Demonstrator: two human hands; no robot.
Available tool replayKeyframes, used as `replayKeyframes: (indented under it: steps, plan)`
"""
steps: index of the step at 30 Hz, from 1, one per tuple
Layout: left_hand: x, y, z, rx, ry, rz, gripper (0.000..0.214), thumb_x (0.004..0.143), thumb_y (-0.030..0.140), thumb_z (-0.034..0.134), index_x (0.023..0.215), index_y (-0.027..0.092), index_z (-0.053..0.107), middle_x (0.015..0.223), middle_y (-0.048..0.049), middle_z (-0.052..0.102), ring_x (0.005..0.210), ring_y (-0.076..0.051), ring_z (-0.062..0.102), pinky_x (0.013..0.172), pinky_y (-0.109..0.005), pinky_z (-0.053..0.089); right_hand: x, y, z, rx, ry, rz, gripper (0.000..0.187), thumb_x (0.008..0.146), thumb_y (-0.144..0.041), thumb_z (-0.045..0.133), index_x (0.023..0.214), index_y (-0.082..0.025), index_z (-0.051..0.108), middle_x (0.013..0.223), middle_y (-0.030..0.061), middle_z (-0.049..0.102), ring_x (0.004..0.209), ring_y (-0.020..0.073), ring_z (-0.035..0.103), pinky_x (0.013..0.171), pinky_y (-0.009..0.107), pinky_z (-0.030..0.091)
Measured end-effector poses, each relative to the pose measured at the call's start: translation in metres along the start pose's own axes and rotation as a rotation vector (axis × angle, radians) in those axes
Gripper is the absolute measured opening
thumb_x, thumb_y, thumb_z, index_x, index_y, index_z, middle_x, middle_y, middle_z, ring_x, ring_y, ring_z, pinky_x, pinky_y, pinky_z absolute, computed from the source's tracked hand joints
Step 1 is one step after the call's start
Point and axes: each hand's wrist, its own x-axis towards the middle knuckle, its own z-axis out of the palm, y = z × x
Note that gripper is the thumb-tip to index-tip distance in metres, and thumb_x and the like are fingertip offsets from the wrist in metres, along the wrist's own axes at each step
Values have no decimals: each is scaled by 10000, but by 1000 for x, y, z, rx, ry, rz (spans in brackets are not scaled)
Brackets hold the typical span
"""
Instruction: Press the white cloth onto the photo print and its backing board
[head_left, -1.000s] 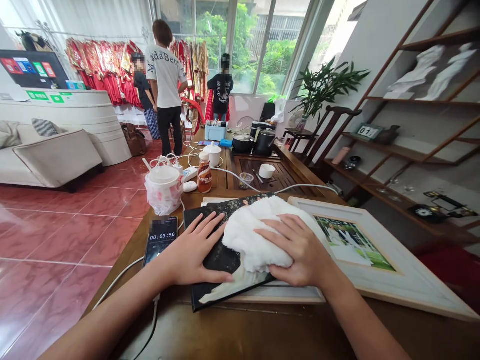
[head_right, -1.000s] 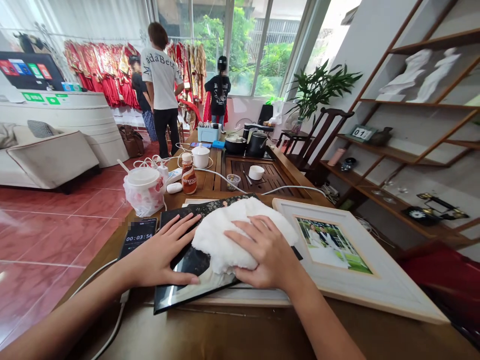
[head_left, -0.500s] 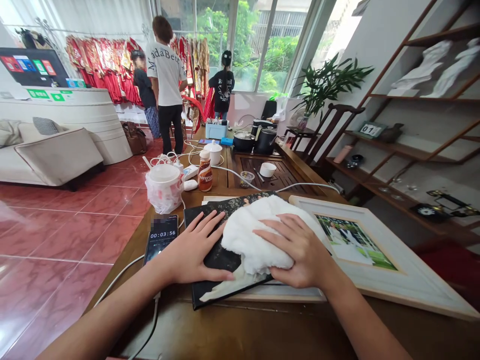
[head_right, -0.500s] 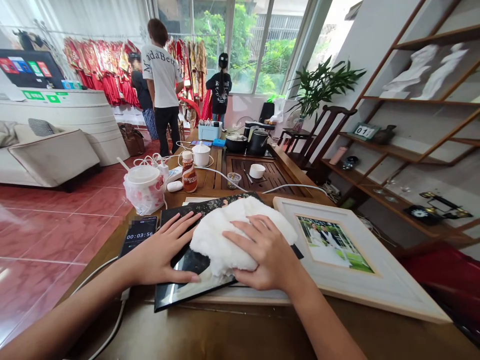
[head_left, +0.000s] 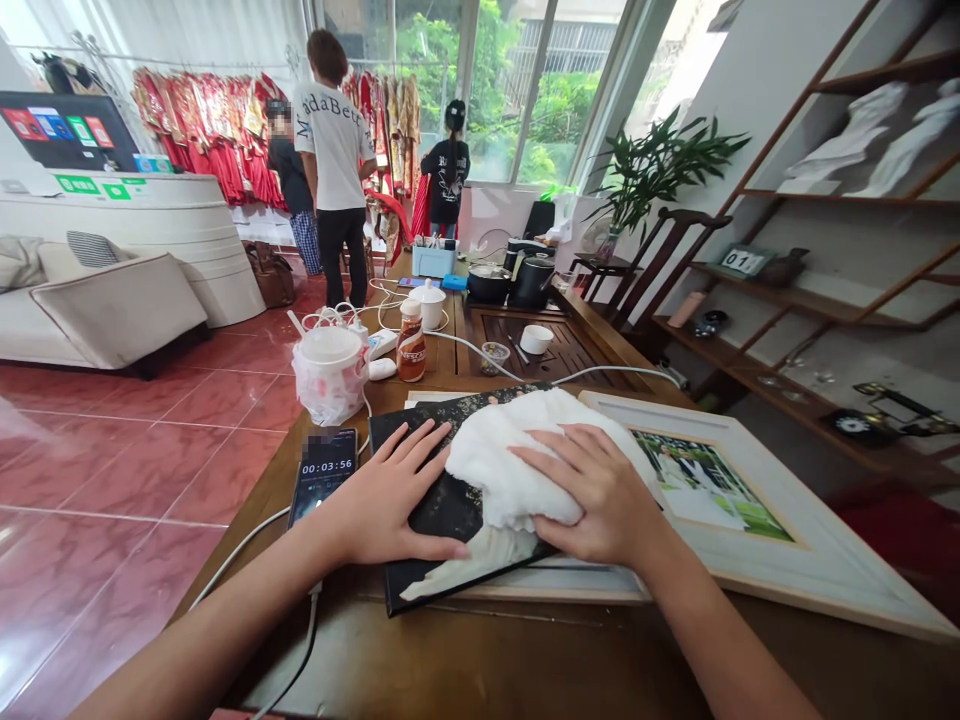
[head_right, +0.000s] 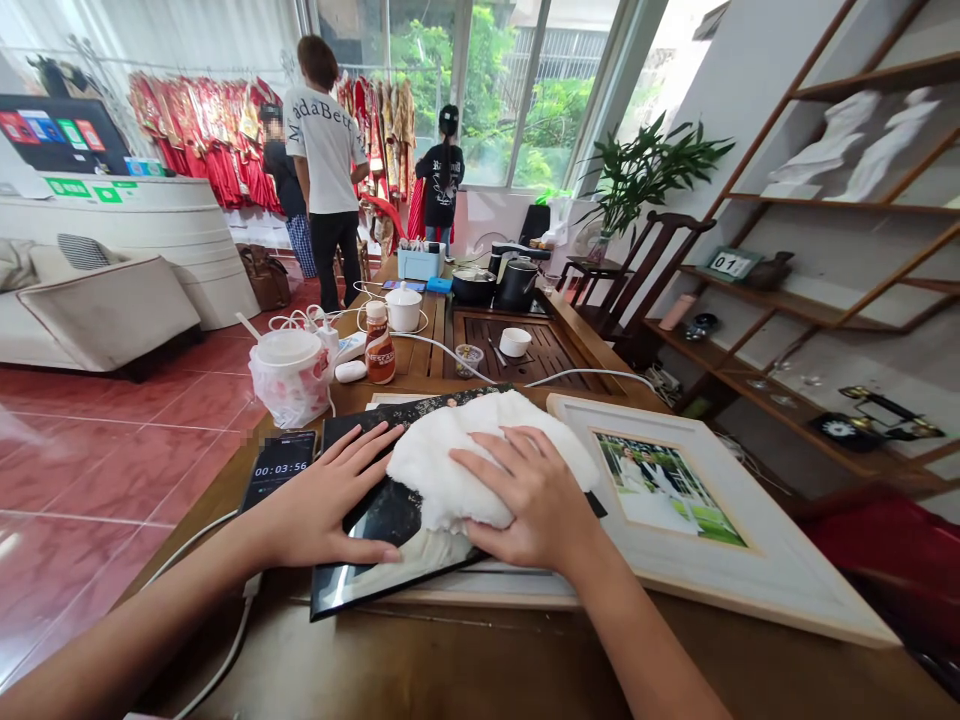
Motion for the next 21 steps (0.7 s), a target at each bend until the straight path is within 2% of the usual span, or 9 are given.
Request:
replayKeyframes:
  steps: [7,15,21]
  plan:
    - [1,-2,2,6,3,22,1005,789,794,540,1554,212,246,1617,-130,178,1484,-361,140,1201,-540,138,5,-25,1,93,-18,-116,718,682,-420,648,1361,-229,515,1313,119,589,1117,344,540,987,557,360]
    - [0,-1,1,-18,23,18,1025,792,817,501,1555,189,228,1614,-137,184,1487,-355,129,1201,-547,131,2,-6,-2,16,3,-39,636,732,-398,649,1327,-196,545,1246,141,617,1063,329,563,949,541,398]
    - [1,-3,3,1,0,23,993,772,765,593,1544,225,278,1615,-125,189,1482,-371,144,1201,-546,136,6,-24,-1,101,-21,-149,725,693,-442,649,1369,-226,506,1317,119,590,1101,336,547,985,551,358]
